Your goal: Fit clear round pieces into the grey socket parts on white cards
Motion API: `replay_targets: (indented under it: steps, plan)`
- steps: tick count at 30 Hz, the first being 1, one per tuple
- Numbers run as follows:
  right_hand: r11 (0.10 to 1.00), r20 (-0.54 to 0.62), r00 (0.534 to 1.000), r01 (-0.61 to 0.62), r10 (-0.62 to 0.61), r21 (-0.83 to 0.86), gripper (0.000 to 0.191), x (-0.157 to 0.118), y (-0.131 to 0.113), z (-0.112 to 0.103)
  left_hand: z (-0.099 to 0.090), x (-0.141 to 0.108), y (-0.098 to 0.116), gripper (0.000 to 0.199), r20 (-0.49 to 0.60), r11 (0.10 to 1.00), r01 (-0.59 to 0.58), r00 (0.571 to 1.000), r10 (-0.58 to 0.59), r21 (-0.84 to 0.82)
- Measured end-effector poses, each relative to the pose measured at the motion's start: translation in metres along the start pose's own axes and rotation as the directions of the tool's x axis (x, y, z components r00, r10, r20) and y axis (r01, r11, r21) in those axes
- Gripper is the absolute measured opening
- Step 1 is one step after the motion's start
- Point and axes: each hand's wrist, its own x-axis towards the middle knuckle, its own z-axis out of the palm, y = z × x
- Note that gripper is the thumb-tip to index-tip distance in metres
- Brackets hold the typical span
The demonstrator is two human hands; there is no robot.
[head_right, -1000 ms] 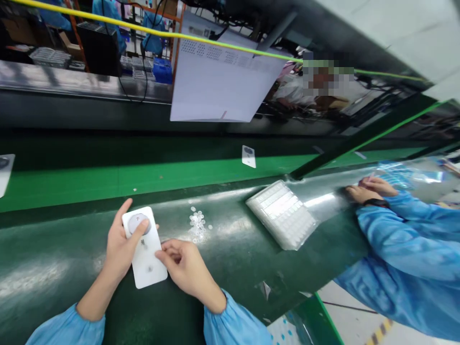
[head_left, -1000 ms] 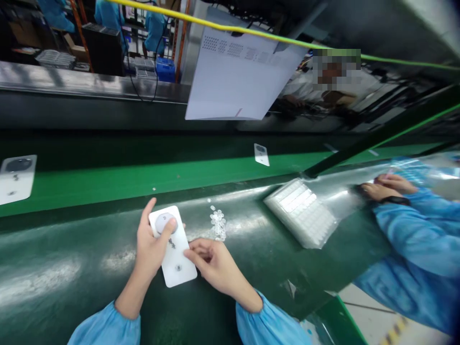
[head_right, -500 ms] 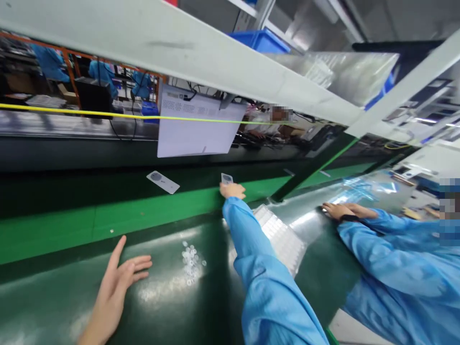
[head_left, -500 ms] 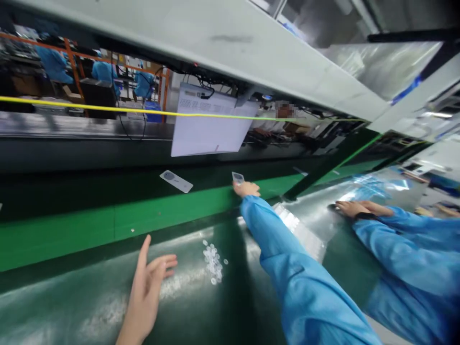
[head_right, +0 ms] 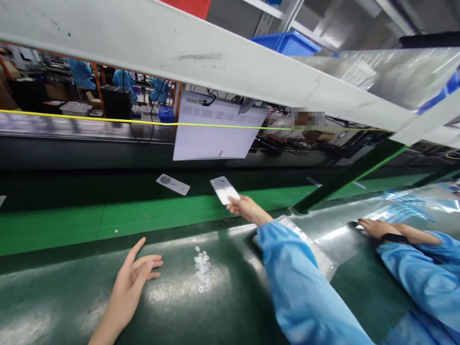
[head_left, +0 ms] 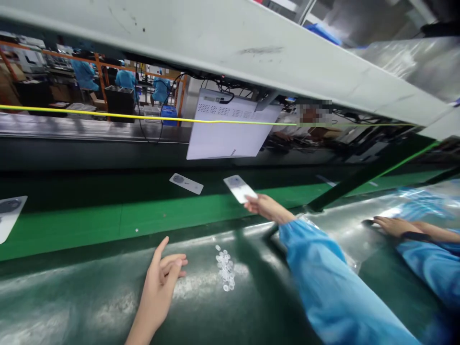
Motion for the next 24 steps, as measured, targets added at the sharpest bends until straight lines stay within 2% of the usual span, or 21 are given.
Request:
replay_targets:
  steps: [1, 3, 4, 5, 6, 7, 8, 9, 12, 14, 16, 17, 18, 19, 21, 22, 23, 24]
  plan:
    - [0.999, 0.097, 0.995, -0.025, 0.023, 0.022, 0.037, -0.017, 0.005, 0.008, -0.001, 0.001, -0.001, 0.081, 0.009, 1.000, -0.004, 1.000, 0.004, -0.007]
    - [0.992, 0.338, 0.939, -0.100, 0.070, 0.075, 0.049, -0.062, 0.024, 0.032, -0.001, 0.000, 0.000, 0.081, 0.037, 0.999, -0.015, 0.999, 0.016, -0.038]
    - [0.975, 0.520, 0.852, -0.159, 0.056, 0.156, 0.054, -0.089, 0.036, 0.046, 0.000, -0.001, 0.002, 0.082, 0.062, 0.998, -0.017, 0.998, 0.022, -0.067]
    - [0.945, 0.656, 0.753, -0.244, 0.045, 0.216, 0.058, -0.116, 0.048, 0.060, 0.001, -0.003, 0.003, 0.083, 0.086, 0.995, -0.015, 0.996, 0.023, -0.102]
    - [0.928, 0.733, 0.679, -0.298, 0.040, 0.225, 0.059, -0.143, 0.058, 0.073, 0.002, -0.006, 0.005, 0.086, 0.105, 0.990, -0.005, 0.994, 0.019, -0.138]
    - [0.923, 0.769, 0.639, -0.311, 0.027, 0.226, 0.059, -0.166, 0.067, 0.085, 0.004, -0.009, 0.006, 0.090, 0.111, 0.985, 0.010, 0.994, 0.010, -0.174]
    - [0.925, 0.781, 0.625, -0.309, 0.021, 0.222, 0.059, -0.186, 0.073, 0.094, 0.006, -0.011, 0.007, 0.097, 0.100, 0.979, 0.024, 0.995, -0.003, -0.204]
    - [0.935, 0.775, 0.632, -0.286, 0.019, 0.210, 0.059, -0.200, 0.077, 0.102, 0.007, -0.013, 0.008, 0.105, 0.072, 0.973, 0.034, 0.997, -0.018, -0.229]
    - [0.970, 0.755, 0.656, -0.200, 0.029, 0.137, 0.060, -0.216, 0.078, 0.111, 0.011, -0.015, 0.007, 0.123, -0.018, 0.951, 0.049, 0.998, -0.057, -0.304]
    - [0.982, 0.780, 0.623, -0.176, 0.061, 0.063, 0.060, -0.213, 0.074, 0.110, 0.012, -0.013, 0.007, 0.106, -0.008, 0.936, 0.084, 0.996, -0.092, -0.342]
    - [0.987, 0.815, 0.567, -0.155, 0.118, -0.035, 0.059, -0.207, 0.069, 0.105, 0.012, -0.011, 0.006, 0.073, 0.037, 0.927, 0.143, 0.990, -0.138, -0.346]
    - [0.989, 0.815, 0.563, -0.118, 0.136, -0.083, 0.058, -0.204, 0.065, 0.101, 0.012, -0.011, 0.006, 0.060, 0.053, 0.924, 0.169, 0.986, -0.161, -0.344]
    - [0.991, 0.789, 0.600, -0.055, 0.129, -0.120, 0.056, -0.201, 0.062, 0.098, 0.012, -0.010, 0.006, 0.052, 0.063, 0.920, 0.193, 0.981, -0.182, -0.342]
    - [0.990, 0.728, 0.680, 0.026, 0.084, -0.139, 0.054, -0.198, 0.057, 0.095, 0.011, -0.011, 0.006, 0.047, 0.070, 0.917, 0.209, 0.978, -0.197, -0.340]
    - [0.963, 0.476, 0.869, 0.228, -0.137, -0.140, 0.045, -0.191, 0.048, 0.089, 0.011, -0.012, 0.006, 0.038, 0.087, 0.926, 0.211, 0.977, -0.194, -0.311]
    - [0.928, 0.313, 0.905, 0.343, -0.287, -0.144, 0.038, -0.188, 0.043, 0.088, 0.012, -0.013, 0.007, 0.034, 0.101, 0.940, 0.201, 0.978, -0.180, -0.275]
    - [0.875, 0.182, 0.885, 0.456, -0.428, -0.161, 0.030, -0.186, 0.038, 0.088, 0.012, -0.014, 0.007, 0.032, 0.111, 0.955, 0.186, 0.980, -0.164, -0.230]
    - [0.810, 0.118, 0.830, 0.557, -0.545, -0.184, 0.023, -0.183, 0.034, 0.089, 0.013, -0.015, 0.008, 0.030, 0.108, 0.969, 0.162, 0.984, -0.144, -0.184]
